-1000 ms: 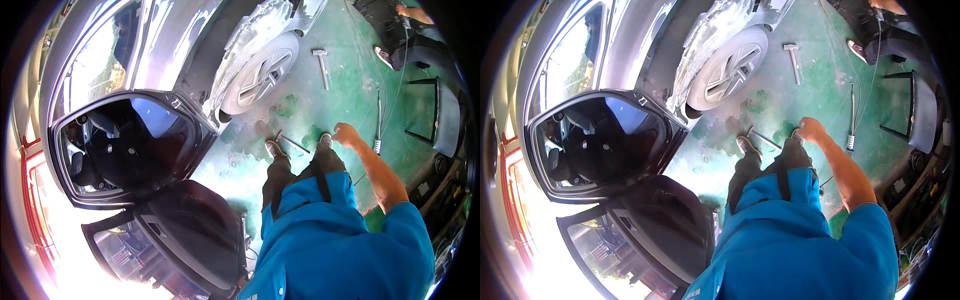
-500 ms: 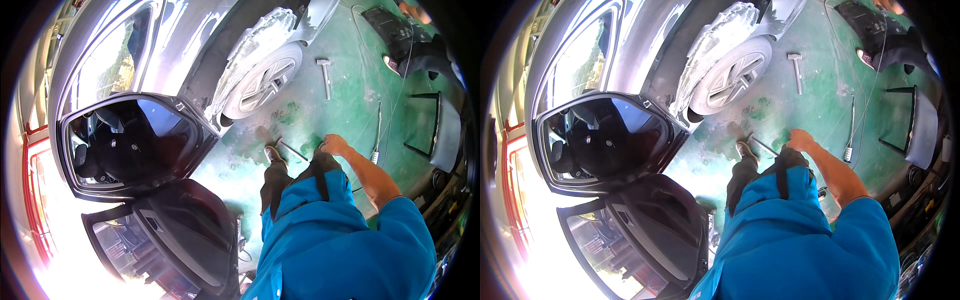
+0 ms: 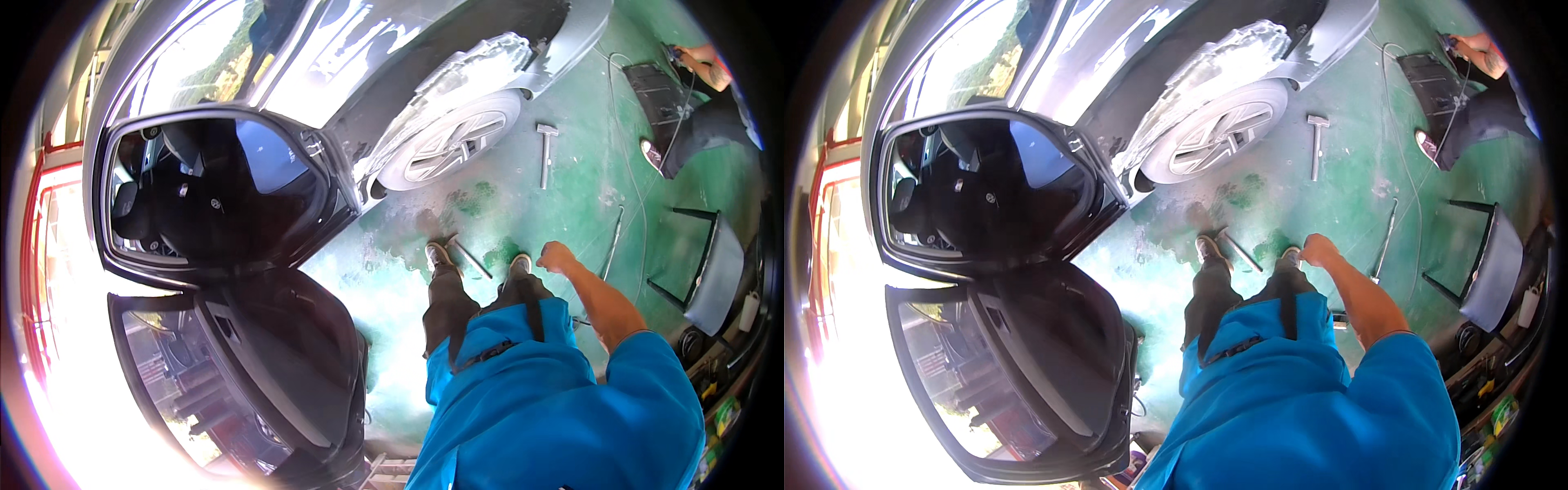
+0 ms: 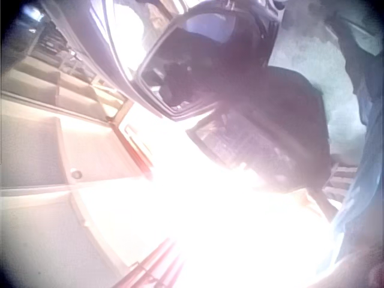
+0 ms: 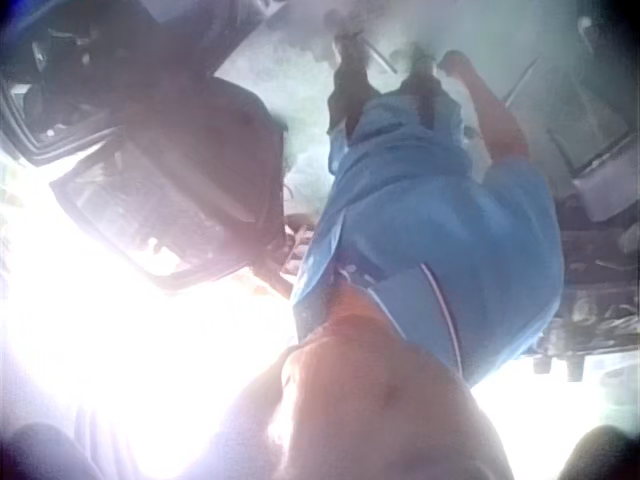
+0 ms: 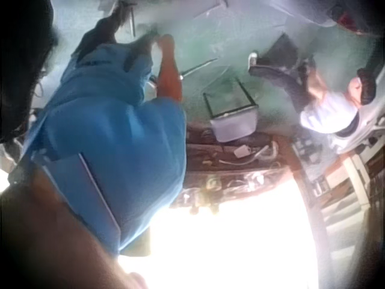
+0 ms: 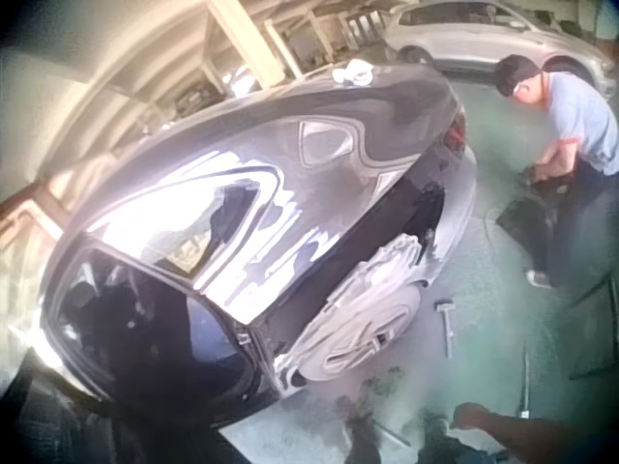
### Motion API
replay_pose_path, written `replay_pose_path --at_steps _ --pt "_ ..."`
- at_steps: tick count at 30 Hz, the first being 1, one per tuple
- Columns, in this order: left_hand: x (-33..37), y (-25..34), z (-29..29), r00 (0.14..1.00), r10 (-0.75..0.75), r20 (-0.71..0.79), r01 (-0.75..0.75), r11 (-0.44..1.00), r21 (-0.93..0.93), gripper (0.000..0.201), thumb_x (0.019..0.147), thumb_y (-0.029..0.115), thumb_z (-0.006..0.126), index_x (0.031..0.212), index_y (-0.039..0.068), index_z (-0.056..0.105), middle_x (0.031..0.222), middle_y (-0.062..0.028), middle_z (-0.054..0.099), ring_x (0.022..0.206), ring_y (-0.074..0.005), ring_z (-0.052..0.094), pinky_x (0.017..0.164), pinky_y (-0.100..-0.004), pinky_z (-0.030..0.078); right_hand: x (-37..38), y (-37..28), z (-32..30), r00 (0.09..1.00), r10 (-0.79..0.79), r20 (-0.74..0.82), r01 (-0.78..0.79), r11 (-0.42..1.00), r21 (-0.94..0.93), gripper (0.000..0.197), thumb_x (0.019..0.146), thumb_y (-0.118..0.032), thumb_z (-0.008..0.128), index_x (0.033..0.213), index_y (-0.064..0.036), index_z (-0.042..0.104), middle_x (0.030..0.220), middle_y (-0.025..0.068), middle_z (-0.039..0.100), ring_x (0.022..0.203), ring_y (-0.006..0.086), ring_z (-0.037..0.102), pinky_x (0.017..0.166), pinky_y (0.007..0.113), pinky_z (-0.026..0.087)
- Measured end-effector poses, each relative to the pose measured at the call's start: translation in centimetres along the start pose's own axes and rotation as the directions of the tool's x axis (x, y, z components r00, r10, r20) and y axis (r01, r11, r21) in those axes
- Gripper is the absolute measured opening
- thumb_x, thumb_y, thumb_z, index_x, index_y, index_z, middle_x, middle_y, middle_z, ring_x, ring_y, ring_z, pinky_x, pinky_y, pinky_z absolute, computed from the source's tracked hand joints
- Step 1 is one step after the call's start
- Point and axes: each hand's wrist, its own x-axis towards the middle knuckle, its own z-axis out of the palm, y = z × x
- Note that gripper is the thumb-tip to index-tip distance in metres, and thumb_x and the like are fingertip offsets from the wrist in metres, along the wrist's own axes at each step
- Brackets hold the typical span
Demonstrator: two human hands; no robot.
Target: The person uses an angle grinder to smooth a white filler patch on the rear quarter panel of a dark grey car. They then switch to a hammer to tap and shape the filler material around the wheel arch, frequently checking the surface with their hand.
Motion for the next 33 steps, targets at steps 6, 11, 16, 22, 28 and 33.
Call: replay_pose_path --at_steps 6,11,16,22,28,33 --pt "-5.0 5.1 -4.3 0.826 0.550 -0.128 -0.559 0.827 -0.056 0.041 0.100 0.019 0.057 0.132 -0.007 0.060 0.127 -0.0211 0.065 0.113 -0.0310 0.062 0.104 -0.0422 0.044 0.5 -6.3 0.5 0.994 -0.057 0.093 0.055 0.998 0.029 0.038 0.071 -0.031 0.072 0.097 -0.0025 0.076 0.103 0.0229 0.072 0.099 0.0394 0.069 0.089 0.045 0.055" --pt "-10.5 15.0 11.1 0.412 0.910 0.039 -0.897 0.398 0.190 0.048 0.103 0.013 0.046 0.147 -0.006 0.044 0.152 -0.0243 0.044 0.139 -0.0367 0.044 0.113 -0.0451 0.034 -0.8 -8.0 0.6 0.986 -0.159 -0.049 0.163 0.982 0.093 0.037 0.071 -0.032 0.072 0.092 -0.0018 0.075 0.098 0.0230 0.072 0.093 0.0395 0.068 0.085 0.046 0.055" --pt "-6.7 27.0 21.4 -0.062 0.994 0.090 -0.988 -0.074 0.136 0.050 0.102 0.014 0.045 0.148 -0.005 0.041 0.154 -0.0273 0.038 0.142 -0.0449 0.036 0.116 -0.0548 0.028 -2.1 -4.9 1.2 0.931 -0.278 -0.235 0.322 0.931 0.171 0.035 0.074 -0.035 0.069 0.076 -0.0004 0.070 0.088 0.0228 0.069 0.084 0.0419 0.066 0.075 0.050 0.052" --pt "0.9 40.6 29.8 -0.372 0.911 0.176 -0.899 -0.401 0.178 0.056 0.092 0.005 0.050 0.147 -0.004 0.043 0.152 -0.0295 0.039 0.138 -0.0490 0.039 0.113 -0.0550 0.032 -5.0 3.0 4.4 0.951 -0.099 -0.292 0.162 0.966 0.201 0.033 0.073 -0.033 0.072 0.080 -0.0007 0.070 0.088 0.0218 0.071 0.087 0.0404 0.068 0.076 0.046 0.054" --pt "3.5 47.0 35.7 -0.433 0.836 0.337 -0.859 -0.496 0.125 0.048 0.089 0.008 0.058 0.135 -0.003 0.054 0.129 -0.0249 0.059 0.116 -0.0466 0.056 0.100 -0.0521 0.045 -10.9 4.9 9.3 0.888 0.397 -0.232 -0.240 0.829 0.505 0.027 0.074 -0.022 0.076 0.089 -0.0002 0.070 0.085 0.0195 0.072 0.083 0.0322 0.072 0.075 0.041 0.056" --pt "7.1 41.8 41.6 -0.597 0.245 0.764 -0.377 -0.926 0.002 0.052 0.086 0.011 0.057 0.136 0.000 0.055 0.150 -0.0190 0.048 0.145 -0.0349 0.037 0.120 -0.0550 0.023 -11.1 0.5 13.3 0.825 0.474 -0.309 -0.088 0.647 0.757 0.030 0.076 -0.020 0.075 0.093 0.0044 0.068 0.075 0.0162 0.071 0.068 0.0220 0.072 0.065 0.036 0.056"
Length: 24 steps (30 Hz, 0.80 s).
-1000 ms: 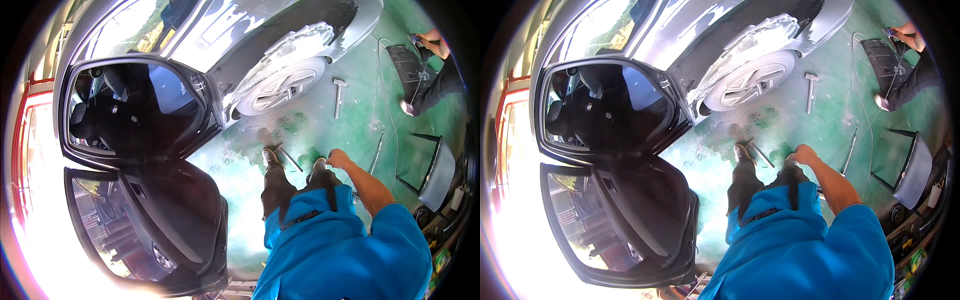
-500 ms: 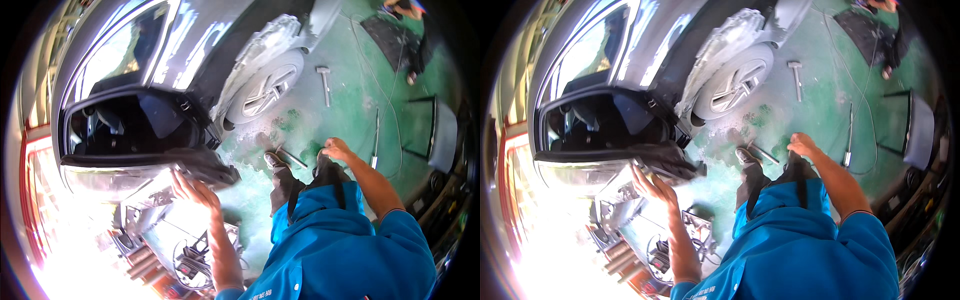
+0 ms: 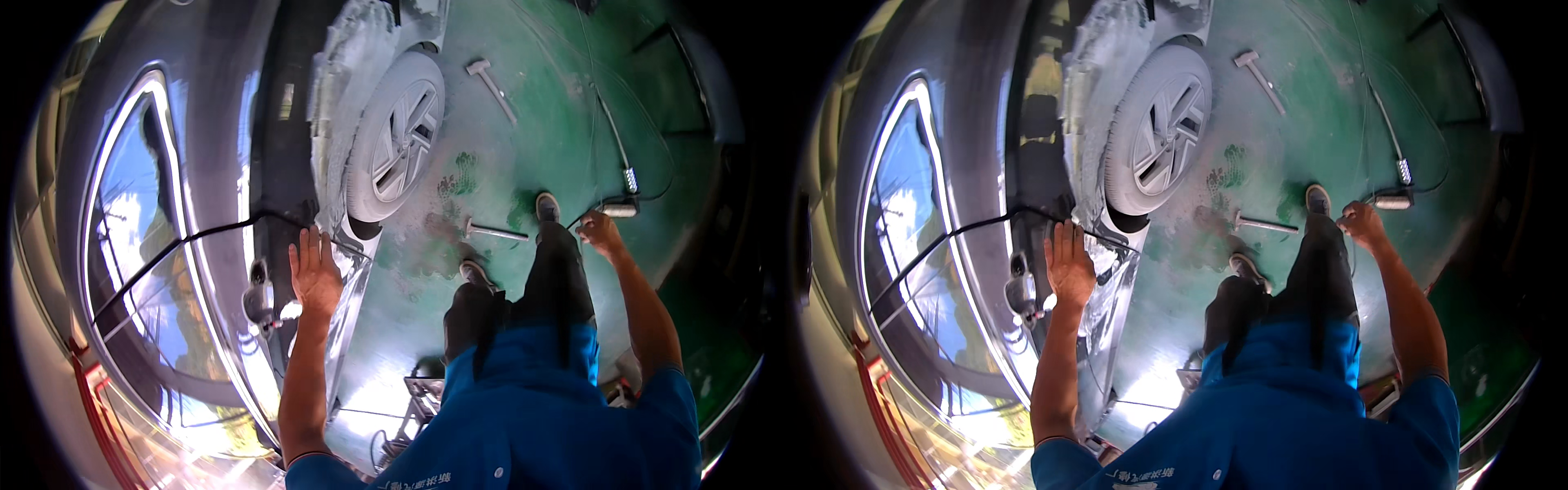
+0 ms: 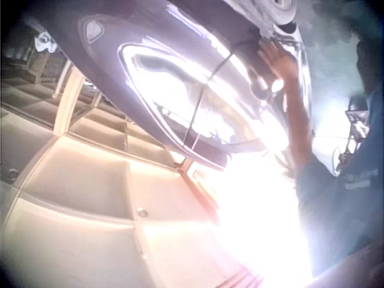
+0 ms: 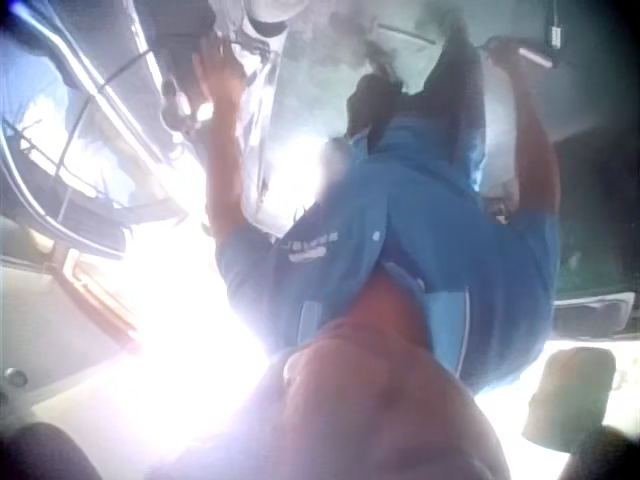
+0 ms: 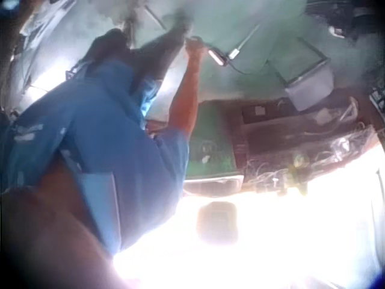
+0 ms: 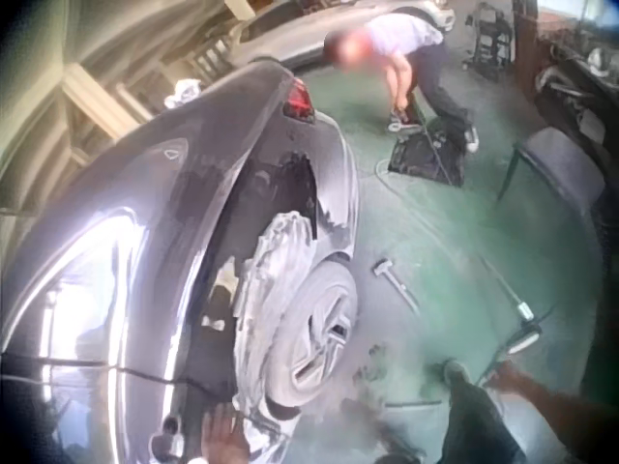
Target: The person uses an angle grinder to smooth a white filler patch on the rear quarter panel of a dark grey car. They then switch to a hammer to tap and shape the filler material around the wheel arch, frequently checking the surface with their hand.
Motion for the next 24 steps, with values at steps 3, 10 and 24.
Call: replay_pose_path --at_steps 3,10,24 --pt "3.0 -1.4 3.9 0.990 0.120 -0.069 -0.106 0.979 0.176 0.055 0.089 0.011 0.054 0.142 0.001 0.051 0.155 -0.0149 0.043 0.149 -0.0307 0.033 0.121 -0.0539 0.021 0.6 -3.1 5.5 0.997 -0.034 -0.063 0.047 0.975 0.217 0.032 0.079 -0.018 0.073 0.099 0.0055 0.066 0.076 0.0138 0.070 0.069 0.0184 0.069 0.065 0.034 0.053" --pt "9.3 0.0 8.0 0.976 0.197 -0.096 -0.124 0.857 0.501 0.061 0.095 0.030 0.058 0.150 0.006 0.046 0.163 -0.0092 0.033 0.153 -0.0229 0.026 0.122 -0.0502 0.017 11.7 -9.9 22.7 0.930 -0.350 0.112 0.269 0.856 0.442 0.027 0.083 -0.015 0.071 0.099 0.0051 0.063 0.091 0.0117 0.066 0.074 0.0151 0.062 0.065 0.032 0.048" --pt "2.0 5.9 27.6 0.894 -0.061 -0.443 0.266 0.869 0.417 0.070 0.088 0.024 0.066 0.148 -0.004 0.043 0.155 -0.0262 0.040 0.148 -0.0403 0.033 0.119 -0.0555 0.022 33.0 -14.8 42.3 0.759 -0.648 0.070 0.338 0.484 0.807 0.022 0.090 -0.009 0.066 0.110 0.0011 0.064 0.089 0.0069 0.069 0.076 0.0146 0.067 0.070 0.028 0.053"
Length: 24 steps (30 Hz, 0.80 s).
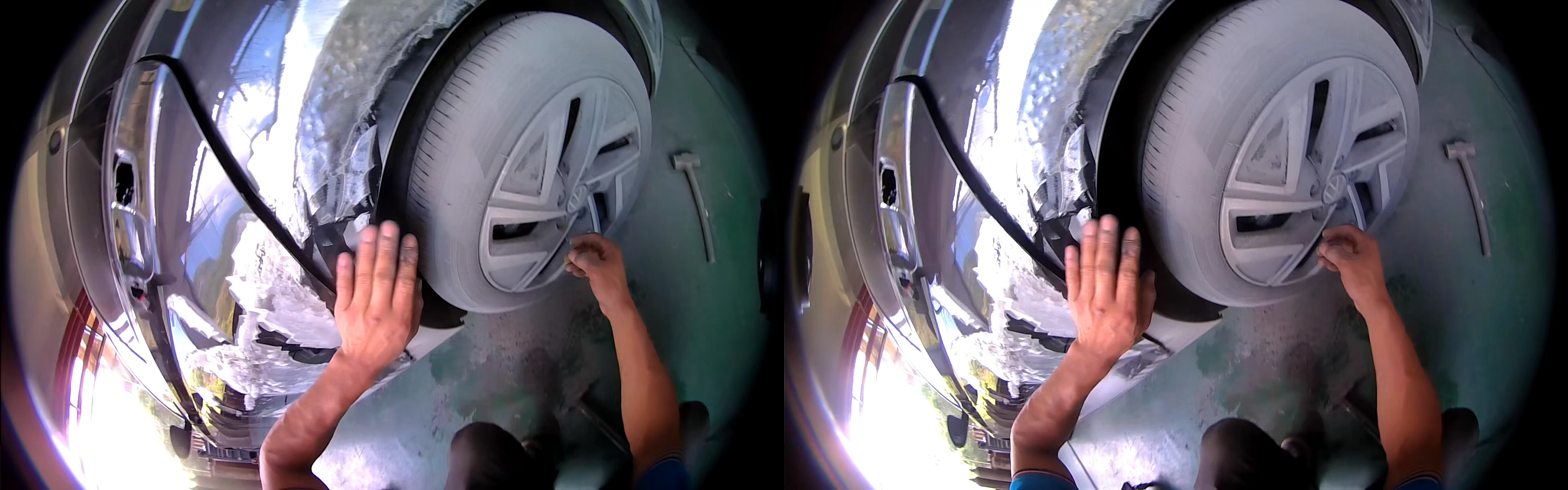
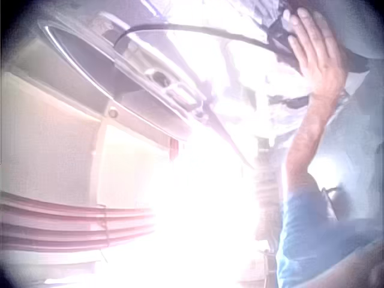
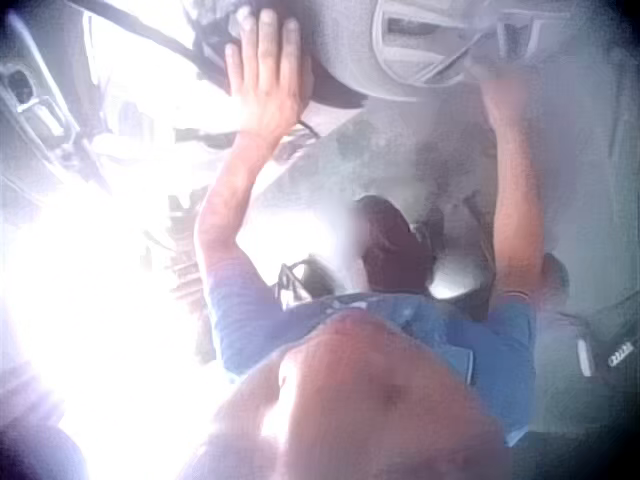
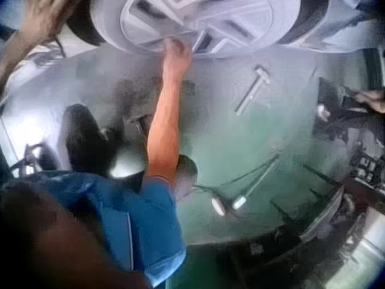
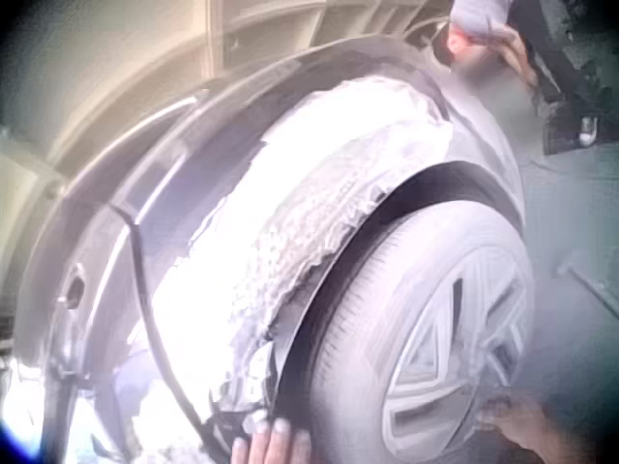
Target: The person uses an angle grinder to smooth a white filler patch on the rear quarter panel of a dark grey car. They then switch to a hammer to tap and shape the filler material around the wheel arch, frequently checking the surface with their hand.
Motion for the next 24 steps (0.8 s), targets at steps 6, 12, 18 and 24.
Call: replay_pose_path --at_steps 6,12,18,24 --pt "0.7 0.9 -0.6 0.956 -0.292 -0.027 0.293 0.954 0.059 0.079 0.084 0.024 0.072 0.150 -0.005 0.039 0.159 -0.0267 0.032 0.150 -0.0408 0.027 0.120 -0.0569 0.017 -1.6 -1.0 1.0 0.998 -0.039 -0.051 0.045 0.991 0.127 0.020 0.088 -0.005 0.067 0.107 0.0025 0.066 0.089 0.0092 0.071 0.075 0.0162 0.069 0.070 0.028 0.054" --pt "4.1 0.8 -1.1 0.971 -0.232 -0.055 0.235 0.969 0.071 0.081 0.082 0.025 0.072 0.151 -0.002 0.040 0.162 -0.0225 0.030 0.151 -0.0370 0.027 0.120 -0.0558 0.021 -2.6 -3.9 0.6 0.993 -0.115 -0.022 0.117 0.978 0.174 0.020 0.088 -0.007 0.068 0.107 0.0008 0.067 0.088 0.0100 0.072 0.075 0.0167 0.069 0.070 0.029 0.054" --pt "5.6 2.3 0.3 0.961 -0.240 -0.135 0.255 0.961 0.108 0.080 0.081 0.024 0.072 0.148 -0.006 0.040 0.159 -0.0259 0.033 0.149 -0.0402 0.030 0.119 -0.0547 0.023 -3.3 -3.6 -0.5 0.991 -0.103 -0.087 0.120 0.971 0.208 0.021 0.090 -0.011 0.069 0.108 -0.0018 0.067 0.088 0.0087 0.072 0.074 0.0164 0.069 0.071 0.029 0.055" --pt "1.0 3.4 1.0 0.939 -0.329 -0.100 0.331 0.944 0.004 0.082 0.080 0.023 0.072 0.148 -0.007 0.039 0.158 -0.0269 0.034 0.148 -0.0414 0.031 0.118 -0.0567 0.023 -3.7 -3.3 -1.6 0.990 -0.063 -0.129 0.090 0.973 0.212 0.023 0.089 -0.011 0.068 0.110 -0.0012 0.066 0.089 0.0093 0.072 0.075 0.0168 0.069 0.071 0.030 0.055"
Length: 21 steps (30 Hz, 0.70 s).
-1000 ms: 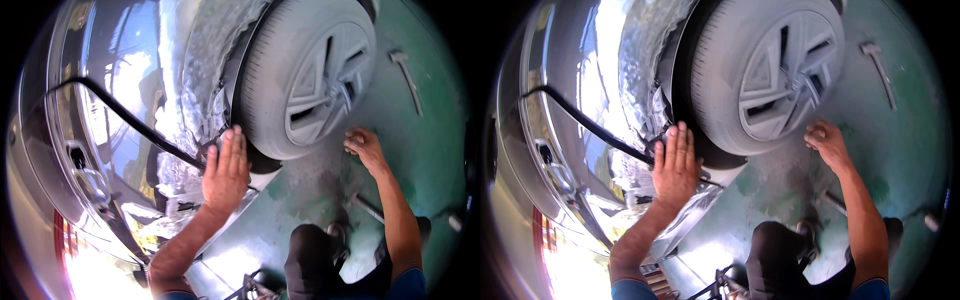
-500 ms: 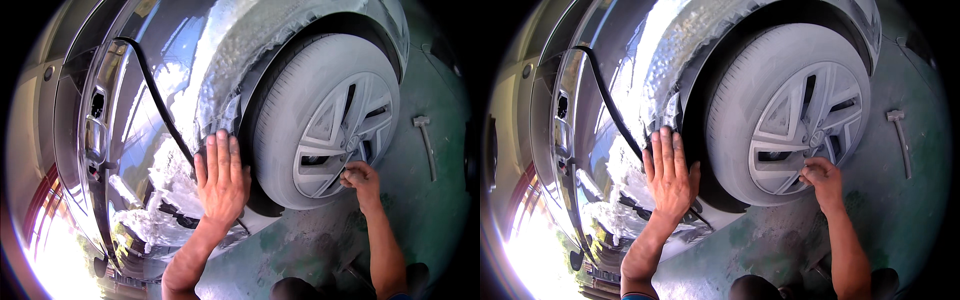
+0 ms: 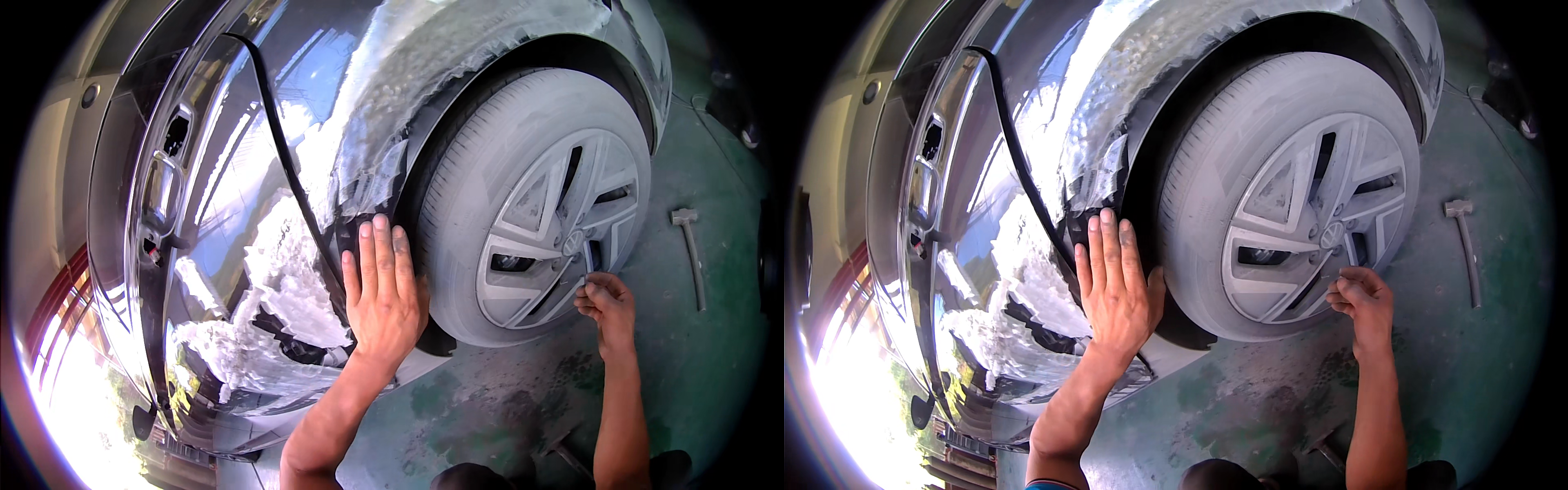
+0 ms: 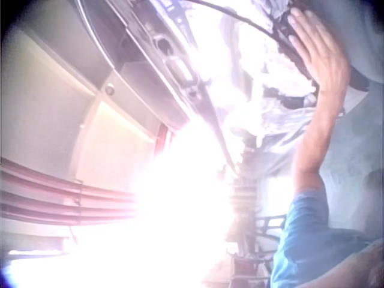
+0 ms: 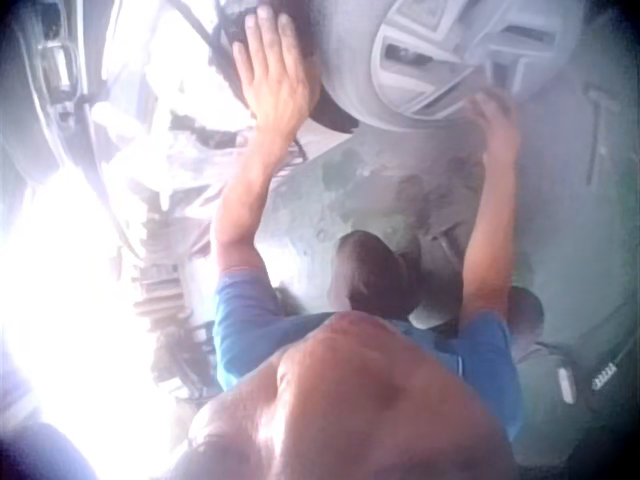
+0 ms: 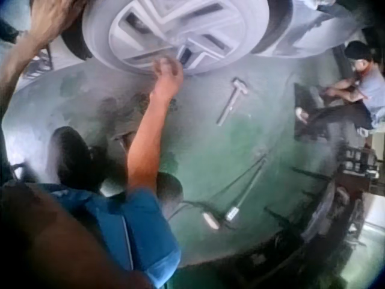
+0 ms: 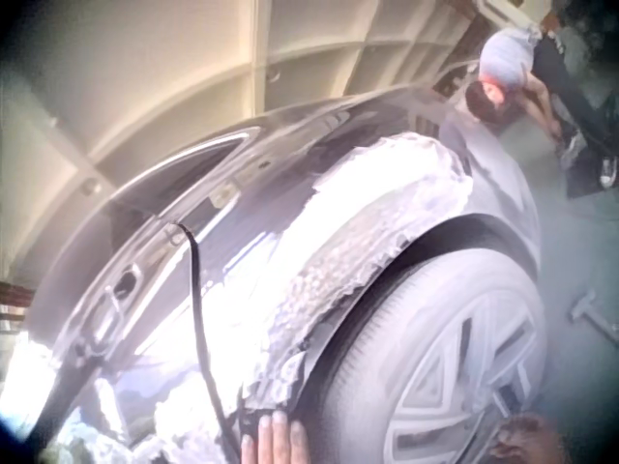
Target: The person uses an angle grinder to smooth a white filler patch on the rear quarter panel of a dark grey car. They then switch to a hammer to tap and shape the filler material around the wheel arch, frequently checking the surface with their hand.
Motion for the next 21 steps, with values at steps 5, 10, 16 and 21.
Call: replay_pose_path --at_steps 5,10,16,21 --pt "1.4 0.5 0.2 0.998 -0.022 -0.057 0.022 1.000 0.004 0.080 0.082 0.023 0.069 0.149 -0.006 0.038 0.159 -0.0263 0.033 0.149 -0.0407 0.030 0.118 -0.0564 0.023 -0.3 0.4 1.0 1.000 0.002 0.000 -0.002 1.000 -0.023 0.023 0.089 -0.011 0.068 0.109 -0.0011 0.066 0.088 0.0094 0.072 0.074 0.0173 0.069 0.070 0.030 0.055" --pt "5.1 0.2 0.2 0.992 0.014 -0.128 -0.011 1.000 0.026 0.082 0.080 0.022 0.071 0.150 -0.005 0.037 0.160 -0.0245 0.030 0.151 -0.0381 0.028 0.119 -0.0548 0.023 -0.8 1.0 1.6 0.999 0.032 0.038 -0.030 0.998 -0.048 0.022 0.089 -0.012 0.070 0.108 -0.0009 0.067 0.088 0.0098 0.072 0.073 0.0170 0.070 0.070 0.029 0.056" --pt "10.0 -0.2 -1.8 0.964 -0.087 -0.252 0.080 0.996 -0.040 0.082 0.083 0.027 0.073 0.152 -0.001 0.038 0.161 -0.0204 0.031 0.152 -0.0357 0.026 0.121 -0.0539 0.019 -0.5 1.1 1.1 0.998 0.013 0.059 -0.013 1.000 -0.010 0.021 0.089 -0.011 0.070 0.107 -0.0013 0.066 0.087 0.0094 0.072 0.073 0.0166 0.070 0.068 0.029 0.055" --pt "6.1 0.2 -0.8 0.992 -0.047 -0.118 0.048 0.999 0.003 0.082 0.084 0.028 0.072 0.151 -0.003 0.037 0.161 -0.0218 0.030 0.152 -0.0372 0.025 0.121 -0.0550 0.017 0.1 0.7 0.3 0.997 0.037 0.063 -0.038 0.999 0.019 0.021 0.089 -0.011 0.070 0.108 -0.0019 0.066 0.087 0.0090 0.073 0.073 0.0166 0.070 0.069 0.030 0.055"
